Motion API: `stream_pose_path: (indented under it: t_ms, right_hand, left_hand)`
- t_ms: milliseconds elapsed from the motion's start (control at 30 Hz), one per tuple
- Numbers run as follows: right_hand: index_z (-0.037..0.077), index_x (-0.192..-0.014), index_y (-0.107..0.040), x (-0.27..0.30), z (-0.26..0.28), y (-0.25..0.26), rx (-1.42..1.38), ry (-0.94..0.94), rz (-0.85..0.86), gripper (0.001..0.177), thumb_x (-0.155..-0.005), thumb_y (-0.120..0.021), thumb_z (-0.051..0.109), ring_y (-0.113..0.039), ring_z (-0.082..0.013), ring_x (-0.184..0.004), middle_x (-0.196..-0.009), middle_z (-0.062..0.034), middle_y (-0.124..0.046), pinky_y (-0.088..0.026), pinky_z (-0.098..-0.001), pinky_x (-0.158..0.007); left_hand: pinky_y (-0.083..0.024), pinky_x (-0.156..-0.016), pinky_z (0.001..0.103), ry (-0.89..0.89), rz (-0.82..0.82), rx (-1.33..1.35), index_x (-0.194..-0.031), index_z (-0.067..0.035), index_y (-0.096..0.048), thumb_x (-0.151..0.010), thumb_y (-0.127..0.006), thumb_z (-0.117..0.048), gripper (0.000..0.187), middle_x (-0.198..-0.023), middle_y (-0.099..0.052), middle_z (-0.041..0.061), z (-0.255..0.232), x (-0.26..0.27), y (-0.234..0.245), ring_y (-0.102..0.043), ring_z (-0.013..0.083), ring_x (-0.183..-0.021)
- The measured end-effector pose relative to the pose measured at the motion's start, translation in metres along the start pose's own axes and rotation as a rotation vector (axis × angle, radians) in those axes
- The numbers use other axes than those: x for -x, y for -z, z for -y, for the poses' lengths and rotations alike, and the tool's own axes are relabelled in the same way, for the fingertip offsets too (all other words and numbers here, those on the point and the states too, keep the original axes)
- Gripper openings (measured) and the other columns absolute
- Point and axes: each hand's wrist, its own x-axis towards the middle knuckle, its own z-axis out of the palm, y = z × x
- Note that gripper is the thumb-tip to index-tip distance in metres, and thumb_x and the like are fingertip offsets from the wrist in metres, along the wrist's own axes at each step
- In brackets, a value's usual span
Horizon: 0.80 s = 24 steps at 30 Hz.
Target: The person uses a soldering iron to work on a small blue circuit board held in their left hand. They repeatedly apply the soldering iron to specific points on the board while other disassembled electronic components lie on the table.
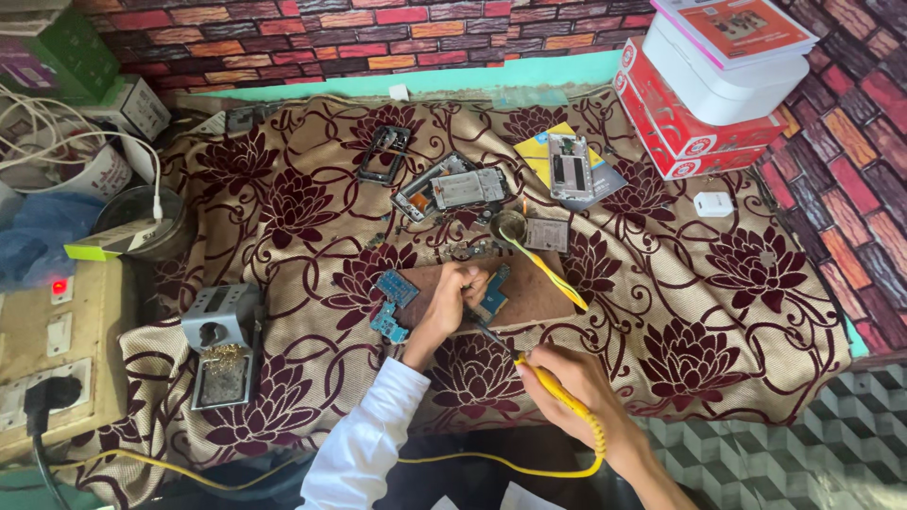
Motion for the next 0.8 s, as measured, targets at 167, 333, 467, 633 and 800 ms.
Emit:
stream_pose_path:
  t_ms: [167,333,467,633,800]
  right_hand:
    - [0.002,-0.077,-0.057,-0.001,0.004,-0.004,0.010,0.016,-0.061,0.018,-0.087,-0.070,0.008,-0.057,-0.0249,-0.046,-0.061,-0.0116,-0.061,-0.044,-0.0370,-0.045]
    - [0.001,-0.070,-0.052,-0.002,0.002,-0.008,0.024,-0.190,-0.068,0.030,-0.091,-0.068,0.013,-0.048,-0.0287,-0.036,-0.047,-0.0130,-0.052,-0.039,-0.0393,-0.041]
    - [0.002,-0.070,-0.053,-0.002,0.001,-0.008,0.050,-0.118,-0.102,0.029,-0.092,-0.068,0.014,-0.049,-0.0317,-0.039,-0.049,-0.0137,-0.052,-0.039,-0.0390,-0.041]
    - [0.002,-0.076,-0.059,-0.001,0.011,-0.008,0.056,-0.030,-0.041,0.019,-0.089,-0.069,0.011,-0.059,-0.0309,-0.048,-0.060,-0.0136,-0.062,-0.044,-0.0384,-0.046]
    - [-0.001,-0.080,-0.059,0.001,0.022,-0.003,0.003,-0.052,0.094,0.013,-0.088,-0.069,0.004,-0.058,-0.0260,-0.050,-0.066,-0.0124,-0.063,-0.045,-0.0377,-0.051]
  left_hand:
    - [-0.025,-0.053,0.033,0.001,0.003,-0.019,-0.065,-0.013,-0.023,-0.095,-0.041,-0.035,0.041,-0.060,-0.022,-0.003,0.000,0.001,0.001,-0.025,0.0127,-0.054]
    - [-0.023,-0.052,0.033,-0.016,-0.002,-0.022,-0.064,-0.013,-0.023,-0.094,-0.040,-0.038,0.043,-0.059,-0.020,-0.003,0.003,0.002,0.004,-0.022,0.0128,-0.052]
    - [-0.023,-0.052,0.033,-0.005,-0.003,-0.027,-0.064,-0.013,-0.022,-0.094,-0.039,-0.037,0.042,-0.059,-0.020,-0.003,0.004,-0.001,0.003,-0.023,0.0128,-0.052]
    - [-0.023,-0.052,0.033,-0.014,0.000,0.037,-0.064,-0.013,-0.023,-0.095,-0.041,-0.036,0.043,-0.059,-0.020,-0.003,0.004,0.002,0.003,-0.023,0.0127,-0.052]
    - [-0.024,-0.052,0.033,-0.014,-0.001,0.005,-0.065,-0.013,-0.022,-0.095,-0.040,-0.037,0.042,-0.060,-0.020,-0.003,0.003,0.002,0.002,-0.023,0.0125,-0.053]
